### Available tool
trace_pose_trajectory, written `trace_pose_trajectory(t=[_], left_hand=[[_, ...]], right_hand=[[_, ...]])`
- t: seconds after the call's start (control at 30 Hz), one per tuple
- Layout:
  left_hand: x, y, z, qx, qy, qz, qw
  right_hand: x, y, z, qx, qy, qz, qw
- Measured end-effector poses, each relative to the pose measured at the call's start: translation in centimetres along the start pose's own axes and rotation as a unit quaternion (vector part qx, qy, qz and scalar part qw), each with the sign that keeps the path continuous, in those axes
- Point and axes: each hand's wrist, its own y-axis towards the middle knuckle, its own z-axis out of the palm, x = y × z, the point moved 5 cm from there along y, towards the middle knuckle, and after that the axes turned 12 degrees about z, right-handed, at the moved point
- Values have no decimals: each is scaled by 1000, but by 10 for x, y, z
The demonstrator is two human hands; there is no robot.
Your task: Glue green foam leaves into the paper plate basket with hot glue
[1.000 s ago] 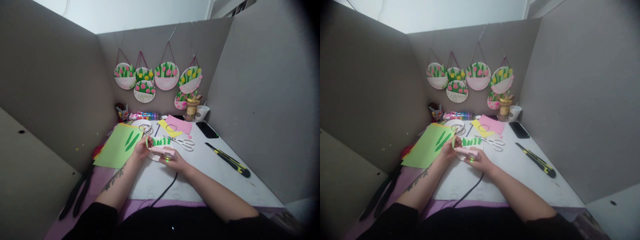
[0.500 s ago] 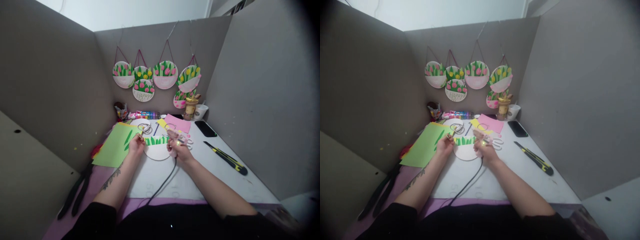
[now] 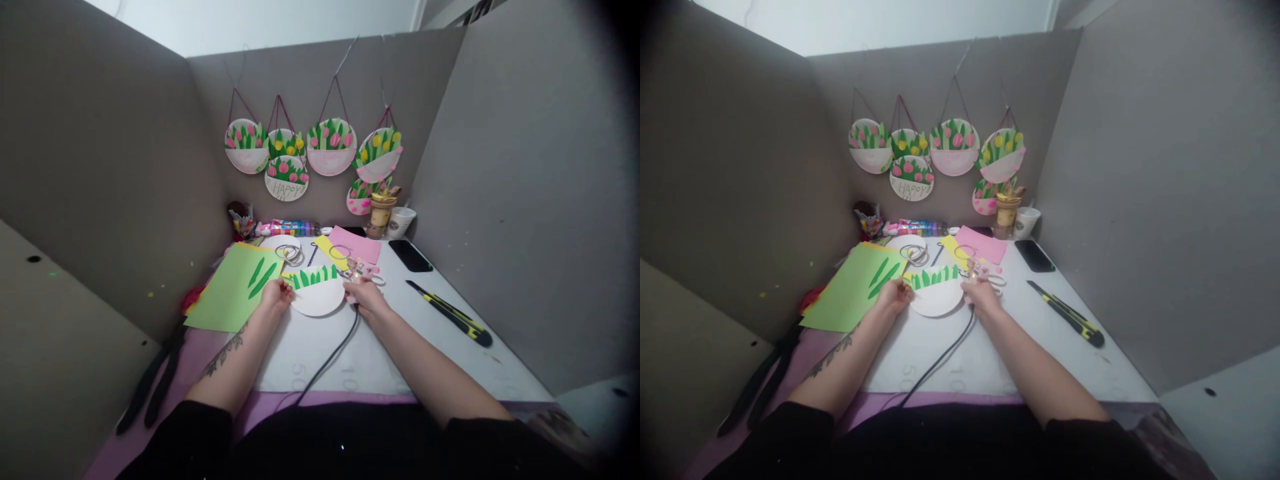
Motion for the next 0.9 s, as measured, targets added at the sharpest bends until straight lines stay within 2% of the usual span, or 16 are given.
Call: trace_pose_trajectory(t=[0.23,0.27,0.33,0.43,0.5,0.57,0.67,0.77,0.83,0.9], left_hand=[[-9,-6,4,27,22,28,999],[-13,-7,6,42,24,55,997],[-27,-14,13,96,46,150,983],[-48,-36,25,174,141,333,916],[-56,-55,32,187,212,419,863],[-60,-74,37,192,266,478,815],[-63,-95,45,190,324,546,749],[-65,-103,52,177,371,593,692],[-65,-101,57,176,399,605,666],[-63,-96,62,182,417,604,655]], right_hand=[[-3,-2,3,-34,29,8,999],[-2,-3,3,-40,34,6,999],[-1,-5,3,-51,29,-9,998],[5,-13,5,-60,-1,-53,997],[8,-20,7,-59,-28,-72,995],[14,-29,11,-54,-49,-89,993],[24,-43,15,-49,-56,-132,988],[31,-52,18,-44,-56,-167,983],[33,-54,19,-34,-52,-182,981],[32,-54,19,-24,-47,-194,980]])
